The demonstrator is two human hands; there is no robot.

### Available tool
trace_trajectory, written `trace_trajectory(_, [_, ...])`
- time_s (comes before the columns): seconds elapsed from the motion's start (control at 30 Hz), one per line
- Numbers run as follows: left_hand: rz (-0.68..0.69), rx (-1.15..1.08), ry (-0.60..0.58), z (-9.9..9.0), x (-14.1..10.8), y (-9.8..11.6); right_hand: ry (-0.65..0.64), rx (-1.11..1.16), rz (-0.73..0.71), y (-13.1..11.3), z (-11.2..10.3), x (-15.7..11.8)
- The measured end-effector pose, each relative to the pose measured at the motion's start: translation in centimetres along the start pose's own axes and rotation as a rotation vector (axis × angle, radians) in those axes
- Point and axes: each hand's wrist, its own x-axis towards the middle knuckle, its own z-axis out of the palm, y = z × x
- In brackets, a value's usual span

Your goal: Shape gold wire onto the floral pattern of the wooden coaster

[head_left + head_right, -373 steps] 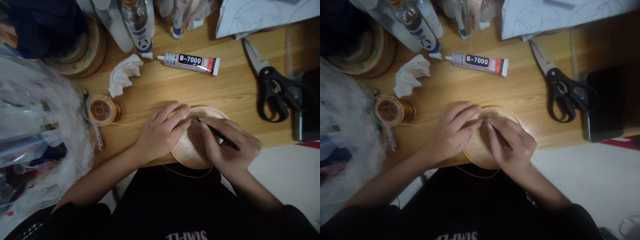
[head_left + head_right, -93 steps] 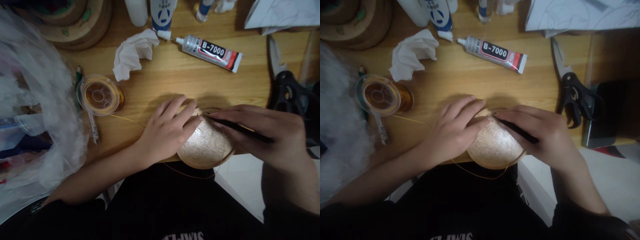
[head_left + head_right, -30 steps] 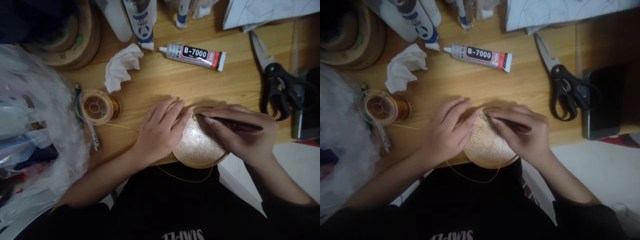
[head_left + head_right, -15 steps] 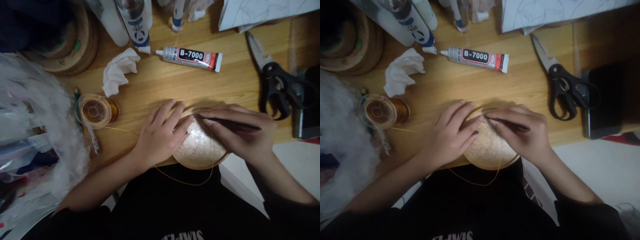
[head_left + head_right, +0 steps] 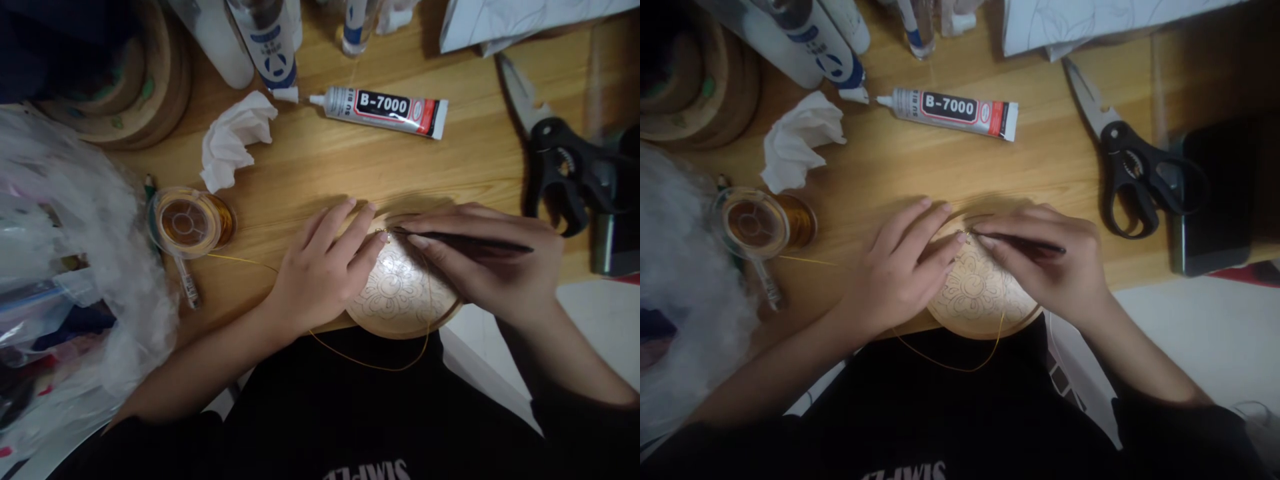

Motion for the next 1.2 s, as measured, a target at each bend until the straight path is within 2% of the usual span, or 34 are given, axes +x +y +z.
trace_trajectory(0.23, [0.010,0.000,-0.072,-0.4,0.1,-0.2,0.070,-0.056,0.013,-0.4,0.8,-0.4])
trace_trajectory(0.53, [0.031,-0.011,-0.028,-0.1,0.2,-0.2,0.251,-0.098,0.134,-1.4,2.9,-1.7])
trace_trajectory(0.83, [0.047,-0.039,-0.038,-0.1,0.1,-0.3,0.451,-0.124,0.170,-2.0,5.3,-2.6])
trace_trajectory(0.93, [0.054,0.000,-0.015,-0.2,0.1,-0.1,0.456,-0.146,0.166,-2.0,5.5,-2.8])
trace_trajectory(1.2, [0.085,0.105,0.002,-0.3,0.2,0.3,0.373,0.010,0.115,-1.2,4.3,-2.8])
